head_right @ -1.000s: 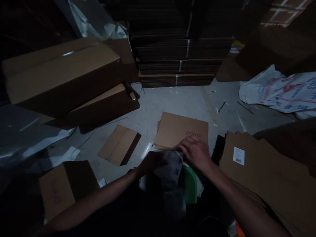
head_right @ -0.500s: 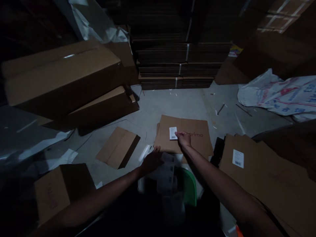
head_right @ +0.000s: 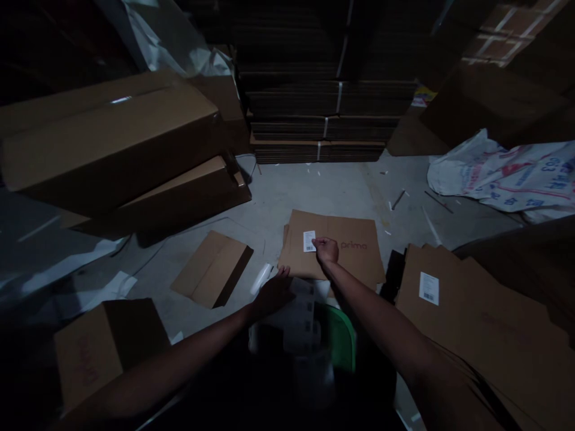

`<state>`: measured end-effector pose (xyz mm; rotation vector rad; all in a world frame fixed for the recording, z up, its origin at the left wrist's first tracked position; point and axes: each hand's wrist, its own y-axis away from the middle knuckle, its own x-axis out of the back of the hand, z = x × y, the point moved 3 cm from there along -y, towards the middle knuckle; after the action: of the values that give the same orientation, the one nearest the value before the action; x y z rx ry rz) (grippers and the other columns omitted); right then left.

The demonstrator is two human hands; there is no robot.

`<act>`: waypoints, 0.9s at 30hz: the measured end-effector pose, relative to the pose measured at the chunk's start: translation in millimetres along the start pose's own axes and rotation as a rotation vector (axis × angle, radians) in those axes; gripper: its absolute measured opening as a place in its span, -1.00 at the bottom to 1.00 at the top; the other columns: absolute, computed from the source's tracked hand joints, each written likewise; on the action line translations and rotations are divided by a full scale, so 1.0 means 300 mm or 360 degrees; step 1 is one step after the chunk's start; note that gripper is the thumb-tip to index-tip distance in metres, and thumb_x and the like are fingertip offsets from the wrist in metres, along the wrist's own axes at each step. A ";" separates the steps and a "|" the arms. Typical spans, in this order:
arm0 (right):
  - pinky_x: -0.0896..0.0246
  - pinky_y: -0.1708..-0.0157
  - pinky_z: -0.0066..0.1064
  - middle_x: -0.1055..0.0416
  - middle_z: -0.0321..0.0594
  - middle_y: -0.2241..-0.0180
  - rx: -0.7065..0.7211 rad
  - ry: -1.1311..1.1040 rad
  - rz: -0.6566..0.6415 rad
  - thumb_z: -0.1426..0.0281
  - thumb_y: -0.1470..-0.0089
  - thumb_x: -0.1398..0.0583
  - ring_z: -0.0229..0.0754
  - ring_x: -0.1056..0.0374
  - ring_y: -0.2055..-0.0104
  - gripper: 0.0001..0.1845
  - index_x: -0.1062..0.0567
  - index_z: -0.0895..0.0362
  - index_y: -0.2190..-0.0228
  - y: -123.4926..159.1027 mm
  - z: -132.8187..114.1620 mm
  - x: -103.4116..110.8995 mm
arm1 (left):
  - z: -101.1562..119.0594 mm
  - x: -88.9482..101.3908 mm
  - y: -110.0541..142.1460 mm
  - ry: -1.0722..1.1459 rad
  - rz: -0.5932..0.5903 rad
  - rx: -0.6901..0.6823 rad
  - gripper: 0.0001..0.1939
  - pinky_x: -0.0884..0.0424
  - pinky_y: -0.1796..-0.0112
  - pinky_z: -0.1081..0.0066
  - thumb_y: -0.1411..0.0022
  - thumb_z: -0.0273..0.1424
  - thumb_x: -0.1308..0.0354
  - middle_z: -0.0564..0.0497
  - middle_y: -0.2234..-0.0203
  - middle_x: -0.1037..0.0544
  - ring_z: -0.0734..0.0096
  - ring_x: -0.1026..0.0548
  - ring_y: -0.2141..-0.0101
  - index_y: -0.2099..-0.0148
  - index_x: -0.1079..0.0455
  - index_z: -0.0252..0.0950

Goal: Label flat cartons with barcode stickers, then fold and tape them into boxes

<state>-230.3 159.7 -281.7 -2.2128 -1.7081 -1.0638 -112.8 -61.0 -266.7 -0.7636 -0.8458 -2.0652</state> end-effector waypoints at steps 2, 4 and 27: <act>-0.34 0.26 -0.40 -0.65 -0.07 0.20 -0.0041 0.0172 0.0023 0.13 -0.13 -0.21 -0.06 -0.55 0.21 -0.62 -0.63 0.16 0.22 0.010 -0.014 0.003 | -0.001 0.000 -0.001 -0.0008 -0.0002 -0.0011 -0.56 -0.13 -0.37 0.05 -0.23 -0.43 -0.29 -0.26 -0.45 -0.09 -0.09 0.00 -0.44 -0.15 -0.46 -0.39; -0.34 0.19 -0.36 -0.64 -0.05 0.16 -0.0047 0.0347 0.0038 0.16 -0.18 -0.20 -0.03 -0.55 0.15 -0.67 -0.63 0.12 0.22 0.022 -0.040 0.001 | -0.001 0.004 -0.001 -0.0004 0.0001 -0.0006 -0.57 -0.14 -0.37 0.05 -0.23 -0.42 -0.30 -0.28 -0.44 -0.10 -0.11 -0.01 -0.44 -0.14 -0.46 -0.41; -0.42 0.02 -0.12 -0.49 0.10 -0.07 0.0113 -0.0073 0.0704 0.09 0.07 -0.36 0.05 -0.52 0.05 0.03 -0.22 0.20 -0.34 0.143 0.081 0.702 | -0.043 0.015 -0.007 0.0245 0.0029 0.0020 -0.88 -0.15 -0.37 0.04 -0.17 -0.40 -0.37 -0.25 -0.43 -0.13 -0.10 -0.01 -0.44 0.34 -0.51 -0.32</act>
<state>-160.4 323.5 -158.7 -2.4211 -1.1618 -0.8337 -119.9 -71.7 -271.7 -0.5951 -0.7623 -2.0710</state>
